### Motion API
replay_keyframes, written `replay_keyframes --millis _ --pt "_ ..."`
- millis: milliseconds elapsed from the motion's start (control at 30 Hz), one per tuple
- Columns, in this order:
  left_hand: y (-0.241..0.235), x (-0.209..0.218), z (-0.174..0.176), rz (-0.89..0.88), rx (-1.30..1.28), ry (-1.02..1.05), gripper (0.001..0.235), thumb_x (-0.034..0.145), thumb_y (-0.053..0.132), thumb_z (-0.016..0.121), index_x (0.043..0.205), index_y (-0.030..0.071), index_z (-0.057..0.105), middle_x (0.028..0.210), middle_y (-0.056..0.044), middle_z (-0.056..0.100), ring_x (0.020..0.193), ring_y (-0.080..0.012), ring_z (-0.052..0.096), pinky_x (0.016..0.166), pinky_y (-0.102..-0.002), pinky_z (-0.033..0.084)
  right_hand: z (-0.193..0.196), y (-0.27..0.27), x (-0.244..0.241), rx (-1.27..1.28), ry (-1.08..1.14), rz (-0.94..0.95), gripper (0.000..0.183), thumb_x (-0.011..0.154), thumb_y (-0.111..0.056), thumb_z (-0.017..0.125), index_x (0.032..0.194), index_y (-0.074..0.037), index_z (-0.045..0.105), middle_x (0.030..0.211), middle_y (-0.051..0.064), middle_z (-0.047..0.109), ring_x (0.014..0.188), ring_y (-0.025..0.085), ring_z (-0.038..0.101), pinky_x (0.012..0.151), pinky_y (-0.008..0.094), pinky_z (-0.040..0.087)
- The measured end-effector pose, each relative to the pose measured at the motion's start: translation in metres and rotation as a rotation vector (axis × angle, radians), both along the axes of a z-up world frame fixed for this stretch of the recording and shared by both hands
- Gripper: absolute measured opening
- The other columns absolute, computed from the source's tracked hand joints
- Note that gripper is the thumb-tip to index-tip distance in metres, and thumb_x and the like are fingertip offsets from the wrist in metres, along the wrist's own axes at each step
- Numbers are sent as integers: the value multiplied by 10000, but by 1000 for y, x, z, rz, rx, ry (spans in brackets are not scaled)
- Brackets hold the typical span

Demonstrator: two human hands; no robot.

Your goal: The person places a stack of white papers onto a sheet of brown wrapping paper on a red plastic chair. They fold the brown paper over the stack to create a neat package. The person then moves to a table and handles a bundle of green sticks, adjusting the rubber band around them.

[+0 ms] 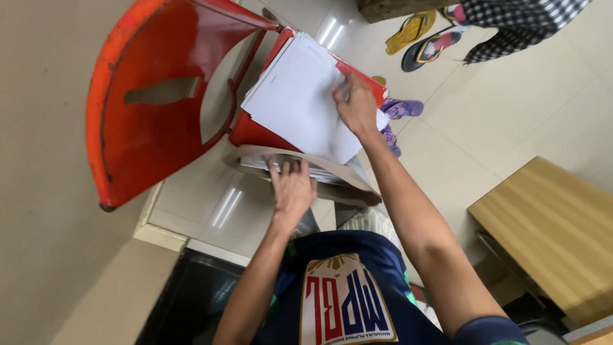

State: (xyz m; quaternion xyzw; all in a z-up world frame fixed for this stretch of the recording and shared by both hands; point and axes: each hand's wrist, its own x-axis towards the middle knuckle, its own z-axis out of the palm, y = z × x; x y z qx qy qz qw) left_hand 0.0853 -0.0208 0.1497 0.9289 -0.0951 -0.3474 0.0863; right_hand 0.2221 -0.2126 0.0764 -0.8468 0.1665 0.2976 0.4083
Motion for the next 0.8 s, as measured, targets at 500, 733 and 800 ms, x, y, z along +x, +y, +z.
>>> replay_keyframes --millis 500,733,800 --pt "28 6 5 -26 -138 14 763 901 363 628 1531 -8 410 1190 -201 672 1254 -386 545 1189 -669 119 -26 29 -4 -208 -142 111 711 807 -196 794 1424 -25 484 1283 194 559 1216 391 540 1052 510 441" --pt "34 -11 -12 -6 -162 -38 705 884 362 634 1462 1 456 1295 -215 630 1304 -407 511 1155 -692 120 -30 33 5 -245 -118 199 684 744 -199 863 1339 -17 579 1231 220 515 1142 421 515 973 495 470" --pt "35 -11 -13 13 -189 -96 699 850 357 647 1432 8 475 1335 -213 617 1318 -412 495 1135 -700 129 -31 34 6 -249 -131 193 658 718 -190 885 1279 -6 594 1267 216 499 1160 425 507 973 494 462"
